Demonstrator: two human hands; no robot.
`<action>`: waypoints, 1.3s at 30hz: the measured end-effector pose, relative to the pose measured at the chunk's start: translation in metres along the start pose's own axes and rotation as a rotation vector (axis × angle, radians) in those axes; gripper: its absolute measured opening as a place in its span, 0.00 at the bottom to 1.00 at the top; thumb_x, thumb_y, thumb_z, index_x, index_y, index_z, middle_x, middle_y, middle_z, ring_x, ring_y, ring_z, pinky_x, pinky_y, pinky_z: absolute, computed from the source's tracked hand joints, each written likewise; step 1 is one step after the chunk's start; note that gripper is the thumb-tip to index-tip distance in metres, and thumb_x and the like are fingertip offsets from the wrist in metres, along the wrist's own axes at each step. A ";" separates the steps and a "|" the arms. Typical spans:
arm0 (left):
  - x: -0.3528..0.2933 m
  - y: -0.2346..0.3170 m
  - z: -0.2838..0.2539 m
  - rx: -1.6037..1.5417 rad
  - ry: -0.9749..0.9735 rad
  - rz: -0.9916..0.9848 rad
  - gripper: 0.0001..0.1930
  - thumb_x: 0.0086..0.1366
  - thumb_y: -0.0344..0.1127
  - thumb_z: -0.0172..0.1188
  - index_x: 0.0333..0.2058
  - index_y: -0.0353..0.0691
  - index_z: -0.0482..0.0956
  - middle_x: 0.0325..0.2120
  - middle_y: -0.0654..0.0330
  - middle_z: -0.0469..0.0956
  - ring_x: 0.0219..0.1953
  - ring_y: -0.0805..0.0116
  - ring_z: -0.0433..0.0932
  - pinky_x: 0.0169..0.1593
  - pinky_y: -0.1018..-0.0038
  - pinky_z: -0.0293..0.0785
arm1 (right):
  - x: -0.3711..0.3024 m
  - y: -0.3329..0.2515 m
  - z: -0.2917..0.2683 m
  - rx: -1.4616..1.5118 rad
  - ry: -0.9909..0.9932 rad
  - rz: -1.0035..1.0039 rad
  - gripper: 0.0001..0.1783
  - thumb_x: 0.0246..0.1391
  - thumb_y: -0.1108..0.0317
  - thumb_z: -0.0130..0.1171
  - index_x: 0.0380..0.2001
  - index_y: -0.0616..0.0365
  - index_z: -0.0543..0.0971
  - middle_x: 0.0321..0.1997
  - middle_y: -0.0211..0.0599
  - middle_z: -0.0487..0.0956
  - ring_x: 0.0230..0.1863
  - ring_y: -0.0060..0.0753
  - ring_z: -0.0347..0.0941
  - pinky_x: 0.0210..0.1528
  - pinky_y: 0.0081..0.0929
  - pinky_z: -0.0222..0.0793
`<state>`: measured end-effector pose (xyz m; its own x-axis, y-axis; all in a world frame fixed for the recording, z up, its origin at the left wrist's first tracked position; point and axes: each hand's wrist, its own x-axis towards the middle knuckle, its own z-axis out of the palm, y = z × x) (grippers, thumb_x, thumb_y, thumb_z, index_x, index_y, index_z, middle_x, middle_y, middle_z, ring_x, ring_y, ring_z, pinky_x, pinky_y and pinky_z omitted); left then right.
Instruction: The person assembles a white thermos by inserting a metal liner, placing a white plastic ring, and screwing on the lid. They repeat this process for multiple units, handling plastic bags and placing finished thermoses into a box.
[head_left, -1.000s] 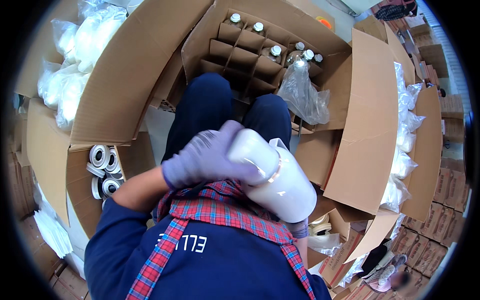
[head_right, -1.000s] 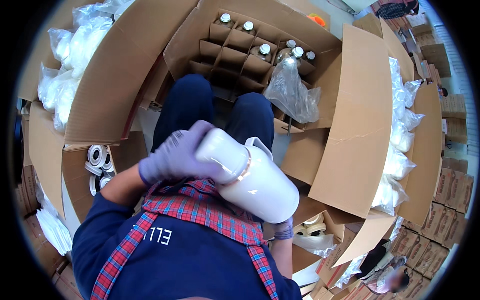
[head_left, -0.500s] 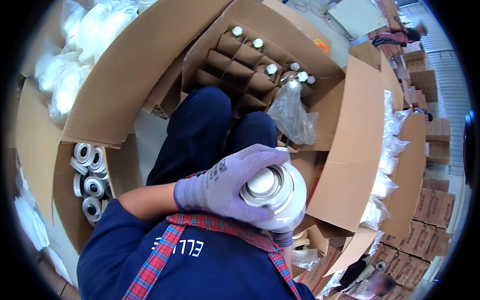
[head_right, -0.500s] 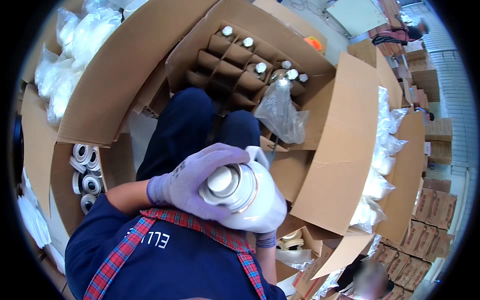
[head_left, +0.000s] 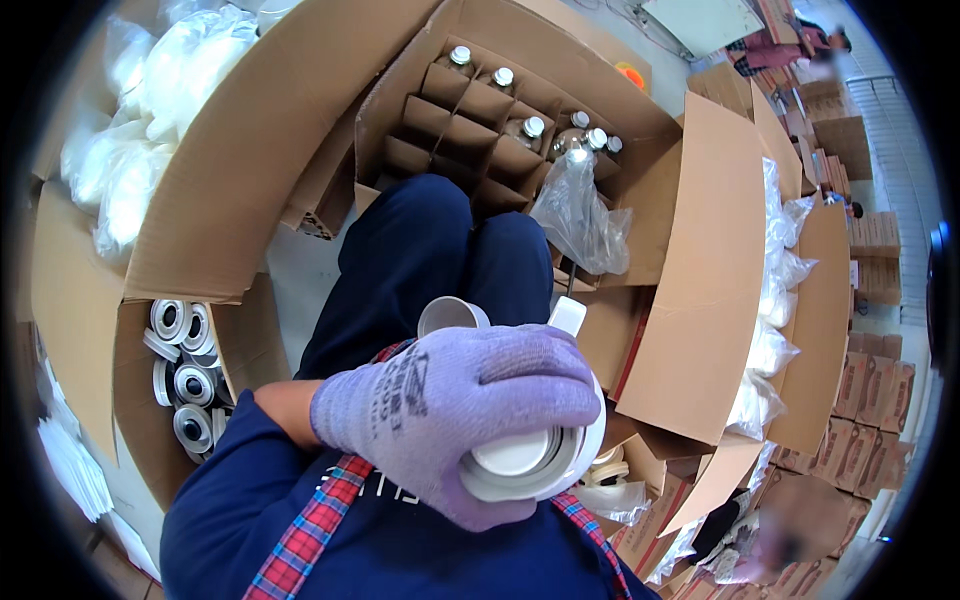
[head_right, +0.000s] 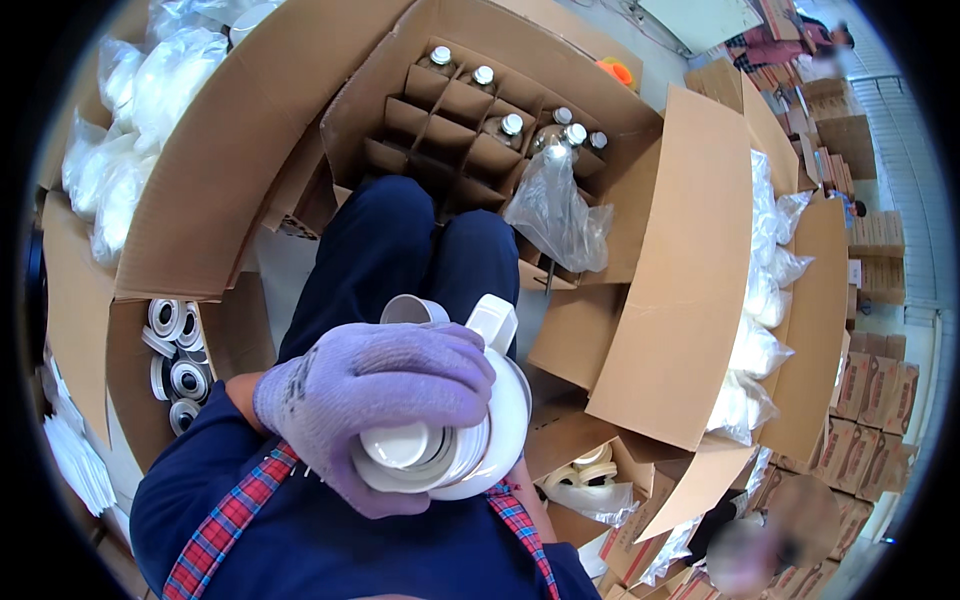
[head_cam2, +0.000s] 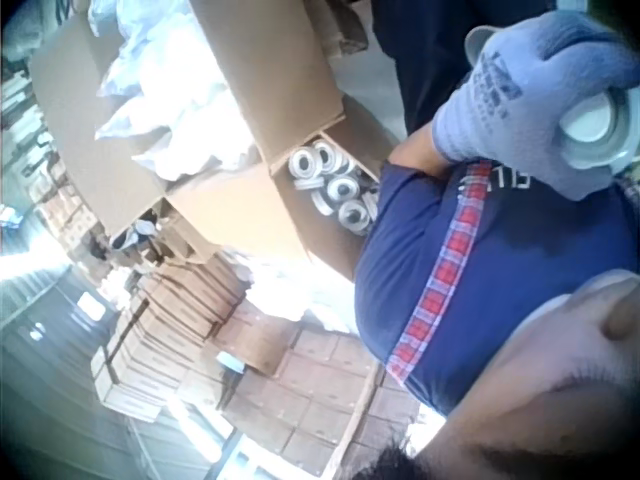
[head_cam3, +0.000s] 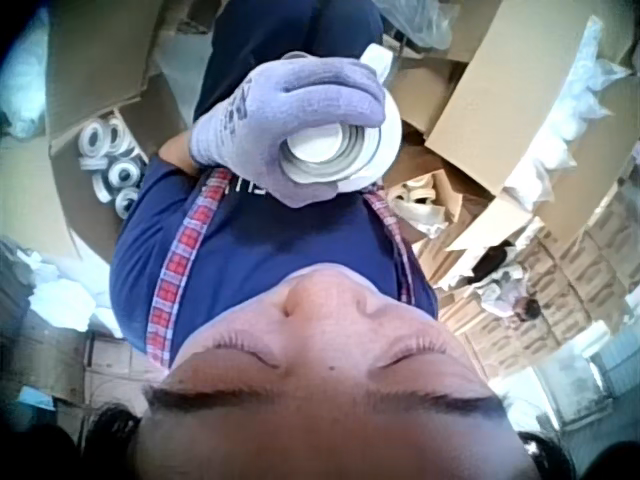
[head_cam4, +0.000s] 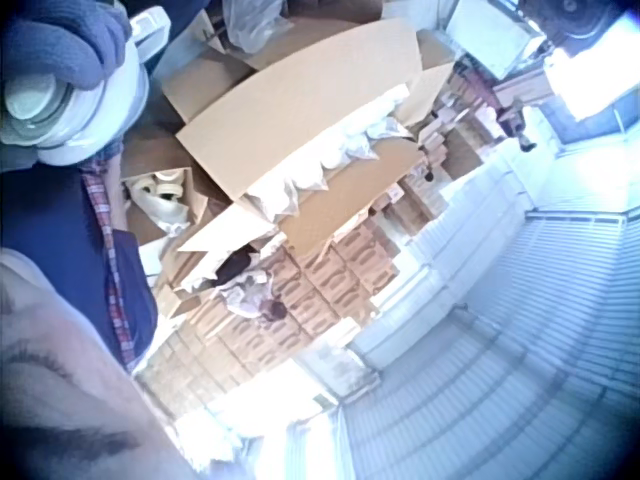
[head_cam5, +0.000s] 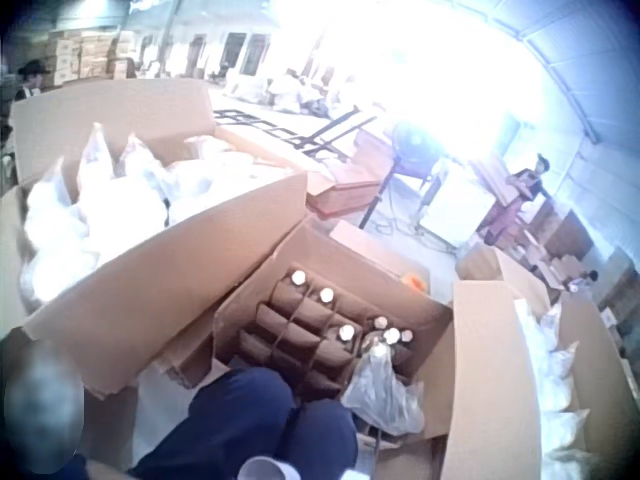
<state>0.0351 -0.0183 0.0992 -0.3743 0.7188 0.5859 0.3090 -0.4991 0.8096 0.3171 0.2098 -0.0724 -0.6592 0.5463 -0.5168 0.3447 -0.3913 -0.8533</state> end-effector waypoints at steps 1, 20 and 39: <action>-0.001 0.000 -0.001 0.022 -0.008 -0.018 0.34 0.42 0.42 0.78 0.49 0.35 0.79 0.46 0.48 0.79 0.48 0.49 0.81 0.57 0.55 0.76 | -0.001 0.000 -0.001 0.000 0.004 0.000 0.38 0.57 0.55 0.66 0.65 0.64 0.68 0.62 0.44 0.75 0.61 0.37 0.73 0.59 0.36 0.73; -0.062 -0.121 0.005 0.857 -0.618 -0.339 0.39 0.44 0.51 0.75 0.54 0.40 0.74 0.48 0.46 0.74 0.54 0.50 0.74 0.59 0.57 0.69 | 0.019 -0.008 -0.044 0.296 0.000 -0.067 0.37 0.56 0.57 0.67 0.64 0.64 0.68 0.61 0.44 0.75 0.60 0.37 0.74 0.58 0.35 0.74; -0.086 -0.105 -0.062 0.947 -0.230 -0.477 0.24 0.69 0.52 0.53 0.51 0.41 0.81 0.59 0.44 0.72 0.66 0.44 0.64 0.67 0.51 0.58 | -0.022 -0.008 0.008 -0.120 -0.010 -0.179 0.35 0.55 0.61 0.66 0.63 0.65 0.69 0.58 0.42 0.78 0.60 0.34 0.73 0.59 0.33 0.72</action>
<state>-0.0191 -0.0580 -0.0343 -0.4918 0.8627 0.1177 0.7618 0.3608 0.5381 0.3230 0.1951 -0.0536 -0.7234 0.5916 -0.3560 0.2979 -0.1977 -0.9339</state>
